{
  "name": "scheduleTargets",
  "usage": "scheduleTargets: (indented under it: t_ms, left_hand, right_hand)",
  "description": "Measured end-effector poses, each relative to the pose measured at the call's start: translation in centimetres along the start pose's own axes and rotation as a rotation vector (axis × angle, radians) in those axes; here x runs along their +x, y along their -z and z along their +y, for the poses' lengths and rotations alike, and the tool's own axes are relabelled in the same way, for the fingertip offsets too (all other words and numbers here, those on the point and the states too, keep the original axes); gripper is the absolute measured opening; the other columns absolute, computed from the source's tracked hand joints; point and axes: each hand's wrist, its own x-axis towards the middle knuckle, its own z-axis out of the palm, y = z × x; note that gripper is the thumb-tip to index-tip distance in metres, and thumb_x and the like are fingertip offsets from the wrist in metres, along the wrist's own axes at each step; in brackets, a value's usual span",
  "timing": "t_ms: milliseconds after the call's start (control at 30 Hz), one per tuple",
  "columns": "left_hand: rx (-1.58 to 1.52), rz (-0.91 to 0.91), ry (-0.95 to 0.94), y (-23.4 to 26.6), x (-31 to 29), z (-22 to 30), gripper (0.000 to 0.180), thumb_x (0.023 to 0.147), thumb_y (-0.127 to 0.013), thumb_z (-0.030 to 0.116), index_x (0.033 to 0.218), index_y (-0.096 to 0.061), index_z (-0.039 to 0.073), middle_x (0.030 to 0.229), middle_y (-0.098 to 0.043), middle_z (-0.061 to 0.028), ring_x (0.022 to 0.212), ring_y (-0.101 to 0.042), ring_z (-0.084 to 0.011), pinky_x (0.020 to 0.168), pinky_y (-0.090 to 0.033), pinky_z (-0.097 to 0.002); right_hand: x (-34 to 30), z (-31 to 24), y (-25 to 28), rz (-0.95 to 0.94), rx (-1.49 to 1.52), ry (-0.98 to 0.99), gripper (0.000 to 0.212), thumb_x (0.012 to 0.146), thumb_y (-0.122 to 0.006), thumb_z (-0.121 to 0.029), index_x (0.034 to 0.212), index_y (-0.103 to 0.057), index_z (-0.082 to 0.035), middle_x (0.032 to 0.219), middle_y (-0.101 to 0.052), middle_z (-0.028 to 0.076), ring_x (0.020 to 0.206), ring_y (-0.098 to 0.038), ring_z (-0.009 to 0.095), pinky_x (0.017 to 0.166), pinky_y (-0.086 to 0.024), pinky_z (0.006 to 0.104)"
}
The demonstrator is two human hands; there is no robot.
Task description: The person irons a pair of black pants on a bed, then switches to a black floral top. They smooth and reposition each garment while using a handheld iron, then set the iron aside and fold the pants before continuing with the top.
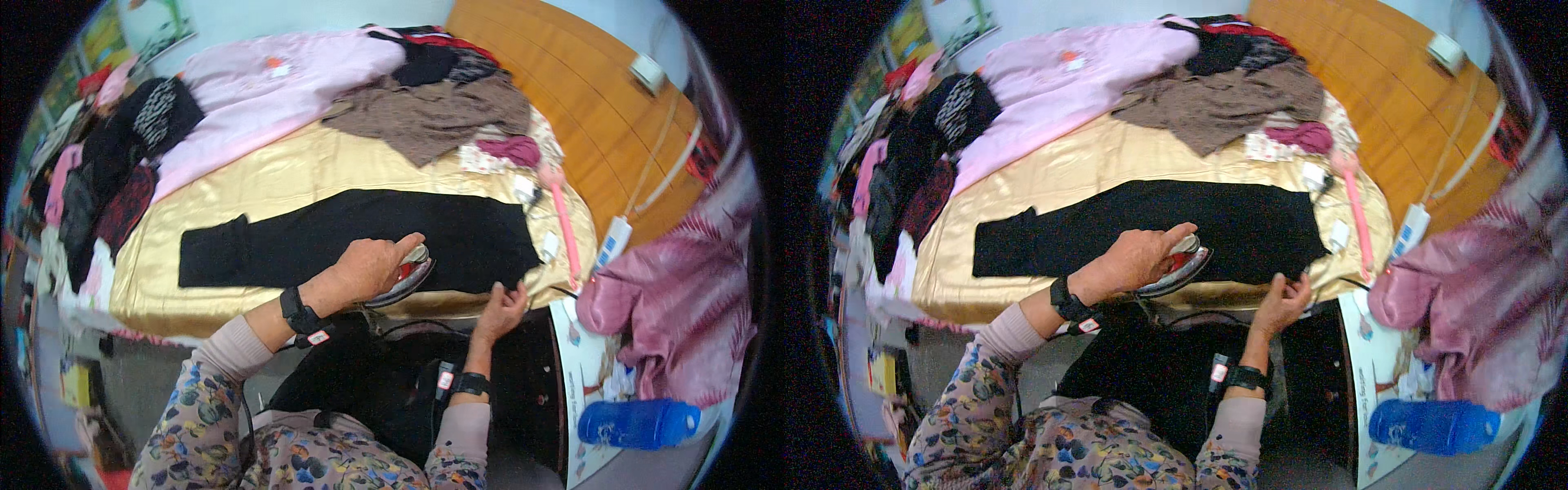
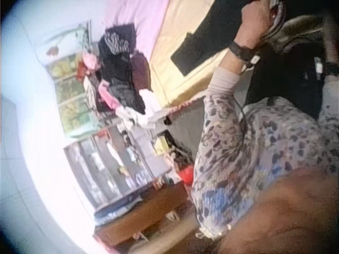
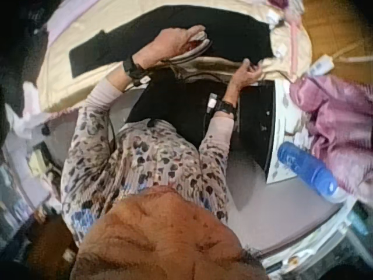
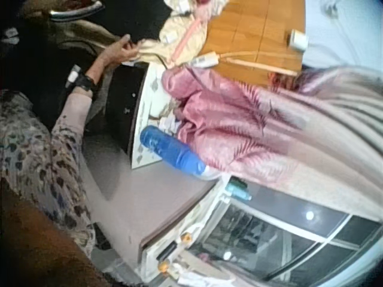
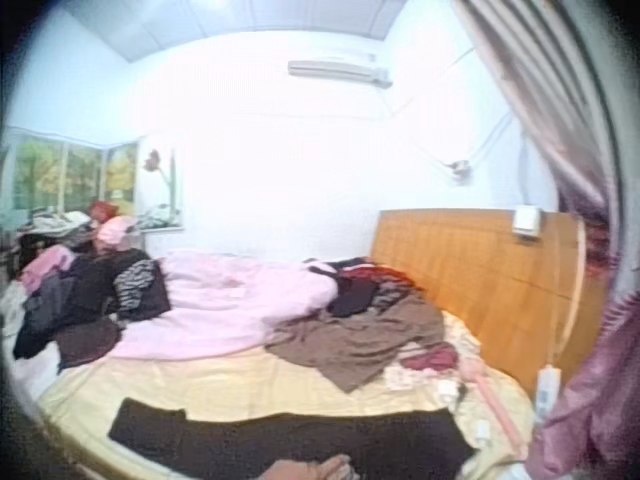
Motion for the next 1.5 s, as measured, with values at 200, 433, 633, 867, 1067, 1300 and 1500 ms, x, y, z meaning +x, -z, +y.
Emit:
scheduleTargets:
  t_ms: [200,433,633,867,1067,1300,1500]
  left_hand:
    - [-0.016,0.137,0.182,1.9,-6.9,-5.5,0.066,0.092,-0.066,0.017,0.153,-0.041,0.017,0.095,-0.073,-0.0242,0.085,-0.071,-0.0441,0.073,-0.057,-0.0546]
    - [-0.021,0.305,0.405,3.3,-14.0,-9.9,0.055,0.096,-0.062,0.016,0.148,-0.045,0.011,0.093,-0.074,-0.0237,0.087,-0.072,-0.0423,0.075,-0.057,-0.0528]
    - [-0.062,0.379,0.559,3.8,-18.9,-12.8,0.057,0.093,-0.063,0.014,0.147,-0.047,0.016,0.096,-0.073,-0.0253,0.090,-0.071,-0.0454,0.079,-0.056,-0.0542]
    - [-0.118,0.372,0.642,4.3,-22.5,-14.5,0.062,0.090,-0.066,0.014,0.149,-0.046,0.019,0.100,-0.073,-0.0252,0.092,-0.071,-0.0458,0.080,-0.055,-0.0534]
    - [-0.219,0.478,0.649,3.5,-25.3,-14.4,0.068,0.088,-0.073,0.015,0.150,-0.047,0.019,0.109,-0.073,-0.0237,0.101,-0.070,-0.0436,0.086,-0.054,-0.0498]
    - [-0.242,0.713,0.671,3.5,-28.8,-15.6,0.068,0.087,-0.074,0.017,0.149,-0.048,0.020,0.108,-0.073,-0.0234,0.100,-0.070,-0.0436,0.086,-0.054,-0.0501]
    - [-0.258,0.850,0.728,3.2,-30.6,-17.5,0.071,0.085,-0.076,0.015,0.150,-0.049,0.019,0.114,-0.073,-0.0234,0.104,-0.071,-0.0425,0.090,-0.055,-0.0473]
  right_hand:
    - [-0.4,-0.1,0.3,-0.020,-0.072,0.071,0.056,0.095,-0.075,-0.022,0.144,-0.055,-0.004,0.119,-0.062,0.015,0.098,-0.064,0.025,0.083,-0.054,0.0399]
    - [-0.4,0.3,0.1,-0.042,-0.154,0.152,0.055,0.095,-0.072,-0.028,0.141,-0.057,-0.003,0.130,-0.058,0.018,0.102,-0.066,0.028,0.087,-0.055,0.0428]
    - [-0.2,1.0,0.4,-0.054,-0.228,0.204,0.052,0.099,-0.066,-0.032,0.141,-0.057,-0.003,0.129,-0.060,0.019,0.102,-0.066,0.029,0.085,-0.055,0.0420]
    - [-0.5,0.9,0.5,-0.076,-0.194,0.215,0.049,0.101,-0.063,-0.031,0.140,-0.058,-0.003,0.129,-0.060,0.020,0.108,-0.064,0.034,0.092,-0.052,0.0468]
    - [-0.6,0.6,0.6,0.005,-0.499,0.527,0.048,0.098,-0.064,-0.032,0.137,-0.060,-0.005,0.143,-0.058,0.020,0.132,-0.054,0.041,0.108,-0.042,0.0529]
    - [-5.0,-3.9,-1.4,-0.118,-0.590,1.025,0.050,0.093,-0.071,-0.031,0.136,-0.060,-0.007,0.150,-0.054,0.017,0.142,-0.048,0.036,0.113,-0.034,0.0588]
    - [-14.2,-11.4,-9.1,-0.852,-0.370,1.128,0.066,0.081,-0.083,-0.031,0.139,-0.059,-0.011,0.145,-0.057,0.013,0.142,-0.046,0.032,0.113,-0.030,0.0510]
